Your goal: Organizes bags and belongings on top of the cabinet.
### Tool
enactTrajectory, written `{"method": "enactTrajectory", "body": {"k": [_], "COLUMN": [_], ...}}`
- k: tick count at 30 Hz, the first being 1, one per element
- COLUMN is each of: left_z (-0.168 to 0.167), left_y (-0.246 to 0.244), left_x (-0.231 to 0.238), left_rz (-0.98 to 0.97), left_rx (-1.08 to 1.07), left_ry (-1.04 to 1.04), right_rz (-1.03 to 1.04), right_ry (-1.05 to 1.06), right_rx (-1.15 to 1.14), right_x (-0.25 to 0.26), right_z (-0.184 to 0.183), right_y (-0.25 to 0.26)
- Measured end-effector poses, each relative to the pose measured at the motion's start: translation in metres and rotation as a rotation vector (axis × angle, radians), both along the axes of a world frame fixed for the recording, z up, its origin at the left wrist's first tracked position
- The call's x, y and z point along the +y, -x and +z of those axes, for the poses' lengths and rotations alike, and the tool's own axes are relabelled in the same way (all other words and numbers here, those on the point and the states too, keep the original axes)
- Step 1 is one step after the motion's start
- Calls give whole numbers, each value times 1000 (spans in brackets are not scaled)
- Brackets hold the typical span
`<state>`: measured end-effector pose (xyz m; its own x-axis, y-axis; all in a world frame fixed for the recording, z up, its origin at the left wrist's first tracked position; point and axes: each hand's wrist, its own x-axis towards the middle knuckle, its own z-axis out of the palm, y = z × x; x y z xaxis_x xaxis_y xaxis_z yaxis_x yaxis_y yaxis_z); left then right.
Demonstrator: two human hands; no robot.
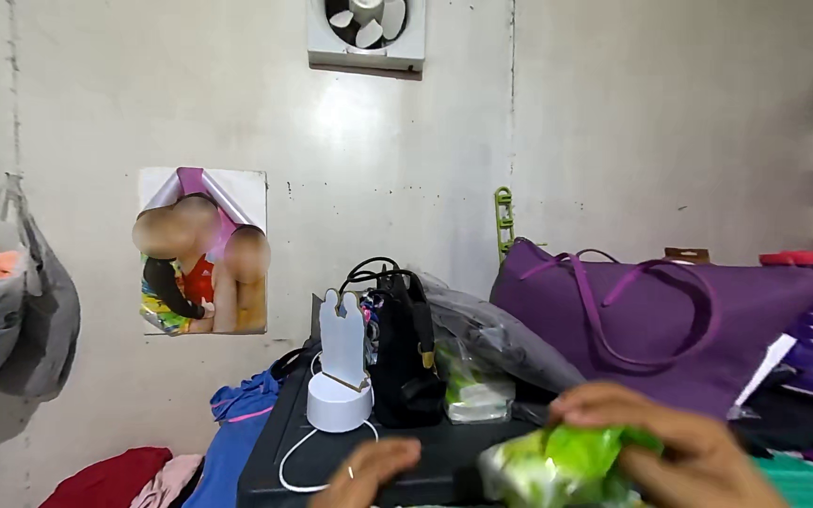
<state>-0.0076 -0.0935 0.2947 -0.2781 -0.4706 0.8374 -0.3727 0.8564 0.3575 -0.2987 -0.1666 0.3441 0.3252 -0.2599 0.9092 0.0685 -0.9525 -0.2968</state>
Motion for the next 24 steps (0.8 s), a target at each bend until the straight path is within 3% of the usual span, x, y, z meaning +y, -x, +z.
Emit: {"method": "enactTrajectory", "body": {"k": [3,5,8,11,15,19,21,24], "left_z": [64,94,137,178,227,255,263,271], "left_y": [-26,-42,-52,-52,-50,-51,-47,-37], "left_x": [-18,-46,-70,-93,-129,-157,-160,-161], "left_rz": [289,435,538,589,683,717,697,561], "left_rx": [-128,-218,-351,-491,-714,-753,-730,-737], "left_ry": [173,337,289,93,-253,-325,-308,-353], "right_rz": [-70,-112,-493,-761,-802,-825,-835,-763], "right_ry": [158,118,31,46,-124,-260,-336,-484], "right_rx": [-57,-45,31,406,981,1309,1189,805], "right_x": [-39,-51,-55,-80,-124,-158,-162,-162], "right_z": [62,98,143,180,209,212,215,205], "right_y": [12,9,-27,-79,-150,-184,-181,-156]}}
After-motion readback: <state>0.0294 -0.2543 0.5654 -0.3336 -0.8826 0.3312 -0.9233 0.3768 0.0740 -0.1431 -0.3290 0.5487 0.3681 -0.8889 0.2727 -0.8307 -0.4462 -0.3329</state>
